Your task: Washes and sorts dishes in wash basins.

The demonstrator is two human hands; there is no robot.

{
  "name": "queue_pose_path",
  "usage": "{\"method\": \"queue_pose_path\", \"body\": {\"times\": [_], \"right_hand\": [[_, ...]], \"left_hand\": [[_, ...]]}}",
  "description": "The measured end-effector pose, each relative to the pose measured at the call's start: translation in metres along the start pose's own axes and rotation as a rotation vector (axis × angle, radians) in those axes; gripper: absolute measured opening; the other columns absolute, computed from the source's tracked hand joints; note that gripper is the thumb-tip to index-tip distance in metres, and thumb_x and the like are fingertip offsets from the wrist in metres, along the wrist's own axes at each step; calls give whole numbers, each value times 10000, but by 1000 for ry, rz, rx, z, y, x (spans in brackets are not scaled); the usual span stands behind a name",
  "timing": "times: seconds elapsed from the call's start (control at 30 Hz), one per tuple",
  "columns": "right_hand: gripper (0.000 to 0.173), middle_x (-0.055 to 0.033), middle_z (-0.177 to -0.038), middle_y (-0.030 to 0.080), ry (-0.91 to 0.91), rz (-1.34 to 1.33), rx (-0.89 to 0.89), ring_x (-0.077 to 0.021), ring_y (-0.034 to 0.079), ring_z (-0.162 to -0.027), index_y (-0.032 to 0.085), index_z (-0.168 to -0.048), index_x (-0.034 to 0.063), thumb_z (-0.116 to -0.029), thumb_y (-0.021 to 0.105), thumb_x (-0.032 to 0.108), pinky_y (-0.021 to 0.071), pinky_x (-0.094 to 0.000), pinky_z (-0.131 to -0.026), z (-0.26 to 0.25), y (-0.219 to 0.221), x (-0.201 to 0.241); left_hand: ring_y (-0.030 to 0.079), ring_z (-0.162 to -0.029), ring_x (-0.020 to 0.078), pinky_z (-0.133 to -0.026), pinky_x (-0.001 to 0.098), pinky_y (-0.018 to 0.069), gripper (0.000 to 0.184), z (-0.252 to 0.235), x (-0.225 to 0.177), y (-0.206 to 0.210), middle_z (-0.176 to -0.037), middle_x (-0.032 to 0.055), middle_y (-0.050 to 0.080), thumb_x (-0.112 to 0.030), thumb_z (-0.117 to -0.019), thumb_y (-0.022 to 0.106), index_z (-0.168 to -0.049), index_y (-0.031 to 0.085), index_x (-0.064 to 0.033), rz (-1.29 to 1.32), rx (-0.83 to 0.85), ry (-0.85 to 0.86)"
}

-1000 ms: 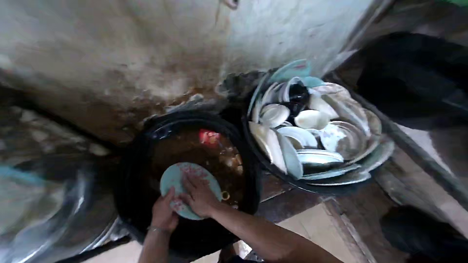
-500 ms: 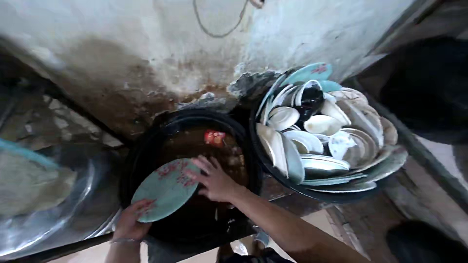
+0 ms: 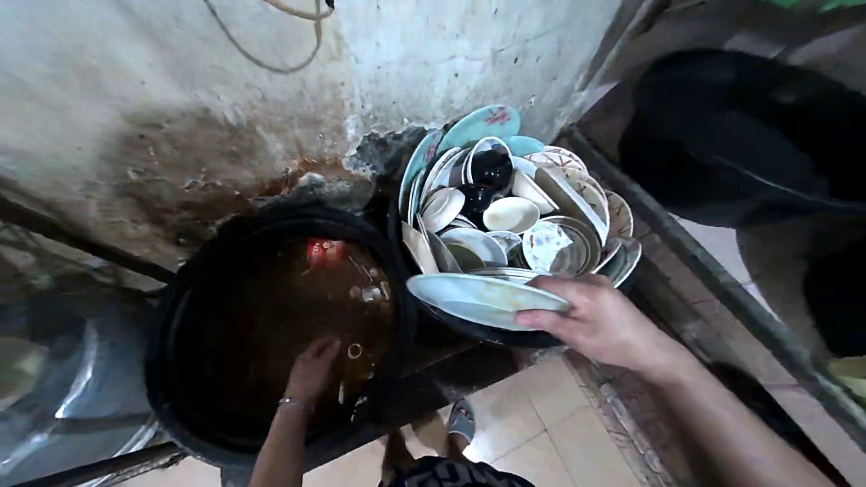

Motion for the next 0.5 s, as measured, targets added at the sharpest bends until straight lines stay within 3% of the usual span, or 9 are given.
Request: {"method": "queue_pose_path", "body": {"times": [0.1, 0.17, 0.27, 0.3, 0.37, 0.43, 0.5], "right_hand": [[202, 62, -710, 671, 107, 67, 142, -59, 656, -637, 732, -999, 173, -933, 708, 363, 578, -337, -596, 18, -4, -36], [222, 32, -722, 675, 127, 136, 142, -121, 672, -645, 721, -1048, 179, -930, 706, 367, 582, -413, -604, 23, -4, -49], [397, -76, -990, 746, 162, 241, 97, -273, 735, -888, 676, -1267, 161, -917, 766, 326, 595, -568, -783, 18, 4, -56], [476, -104, -1178, 717, 168, 279, 94, -314, 702, -1075, 641, -1340, 154, -914, 784, 310, 562, -600, -916, 14, 13, -58], [639, -120, -1522, 520, 145, 345, 74, -359, 458, -1433, 547, -1463, 146, -900, 797, 317, 357, -660, -1154, 8, 35, -70], [820, -141, -1654, 337, 132, 415, 11, -395, 256, -1544, 428, -1568, 157, -874, 808, 372, 213, -724, -1189, 4, 49, -75], [932, -148, -1691, 253, 153, 451, -34, -404, 174, -1568, 336, -1619, 168, -853, 818, 393, 152, -750, -1186, 7, 61, -74]], "left_hand": [[618, -1263, 294, -1077, 519, 485, 424, 0, 4, 16, -1366, 171, 640, -321, -1049, 613, -1384, 617, -60, -127, -46, 33], [643, -1225, 294, -1062, 529, 500, 405, 3, 9, 19, -1329, 159, 665, -332, -1045, 621, -1364, 637, -83, -182, -99, 20], [662, -1180, 321, -1039, 564, 512, 397, 9, 16, 16, -1267, 177, 686, -339, -1032, 638, -1317, 657, -64, -244, -174, 11], [658, -1184, 332, -1040, 573, 508, 401, 10, 19, 15, -1267, 187, 683, -334, -1025, 652, -1315, 654, -57, -244, -194, 4], [647, -1211, 338, -1056, 578, 498, 416, 14, 22, 12, -1289, 185, 677, -333, -1018, 664, -1340, 648, -70, -249, -229, -10], [624, -1253, 349, -1082, 582, 481, 438, 16, 23, 7, -1329, 191, 656, -332, -1011, 671, -1367, 634, -81, -267, -263, -20], [602, -1280, 367, -1091, 589, 469, 441, 19, 24, -2, -1350, 207, 639, -332, -1005, 680, -1364, 635, -82, -293, -293, -23]]}}
Point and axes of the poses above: each hand's wrist, its own z-axis away from the middle knuckle, its own y-axis out of the palm, x = y × z, the point moved 6 cm from there along -z, towards the middle knuckle
